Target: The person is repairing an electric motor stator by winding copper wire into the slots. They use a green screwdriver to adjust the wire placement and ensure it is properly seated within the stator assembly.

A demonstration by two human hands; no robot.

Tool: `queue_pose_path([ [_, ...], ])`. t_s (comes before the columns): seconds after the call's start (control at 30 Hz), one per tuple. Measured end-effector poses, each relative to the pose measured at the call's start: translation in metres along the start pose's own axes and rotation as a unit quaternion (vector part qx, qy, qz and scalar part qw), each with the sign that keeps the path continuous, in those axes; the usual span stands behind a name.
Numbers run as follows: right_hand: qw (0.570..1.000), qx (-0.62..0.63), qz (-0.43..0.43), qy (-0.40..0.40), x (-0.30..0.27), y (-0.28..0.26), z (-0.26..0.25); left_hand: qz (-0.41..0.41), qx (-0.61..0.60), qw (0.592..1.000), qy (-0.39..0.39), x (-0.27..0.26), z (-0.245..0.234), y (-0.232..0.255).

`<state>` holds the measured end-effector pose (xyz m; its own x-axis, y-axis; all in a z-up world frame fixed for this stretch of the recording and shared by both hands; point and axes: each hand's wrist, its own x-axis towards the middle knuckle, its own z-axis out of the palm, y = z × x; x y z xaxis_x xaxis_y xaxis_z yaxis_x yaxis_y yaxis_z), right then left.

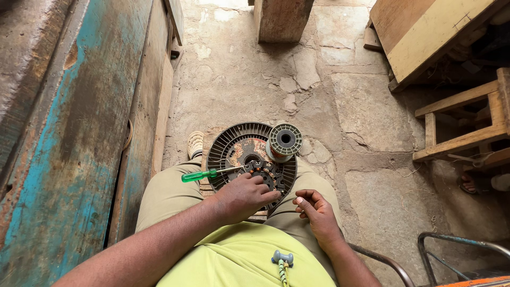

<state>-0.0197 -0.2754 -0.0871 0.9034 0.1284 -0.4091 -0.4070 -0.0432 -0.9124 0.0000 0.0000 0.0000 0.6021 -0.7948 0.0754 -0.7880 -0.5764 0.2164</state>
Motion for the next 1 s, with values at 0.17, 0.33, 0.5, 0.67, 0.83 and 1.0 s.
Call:
queue_pose_path([
  [0.17,1.0,-0.011,0.001,0.0,0.0,-0.001,0.0,0.02,0.006,1.0,0.004,0.0,0.003,-0.003],
  [0.33,1.0,-0.01,0.001,-0.006,-0.001,-0.002,0.001,0.022,-0.002,1.0,0.019,0.002,0.006,-0.004],
  [0.5,1.0,-0.02,0.002,-0.009,-0.001,-0.003,0.002,0.019,-0.03,0.999,0.015,0.0,0.004,-0.008],
  [0.67,0.999,-0.032,0.001,-0.01,-0.001,-0.003,0.003,-0.025,-0.097,0.995,0.021,0.003,0.002,-0.01],
  [0.83,0.999,-0.045,0.01,-0.012,0.0,0.0,0.002,-0.048,-0.12,0.99,0.059,0.0,-0.008,-0.019],
  [1.0,0.998,-0.053,-0.001,-0.021,0.001,0.0,0.004,0.017,-0.099,0.993,0.055,-0.004,-0.01,-0.016],
])
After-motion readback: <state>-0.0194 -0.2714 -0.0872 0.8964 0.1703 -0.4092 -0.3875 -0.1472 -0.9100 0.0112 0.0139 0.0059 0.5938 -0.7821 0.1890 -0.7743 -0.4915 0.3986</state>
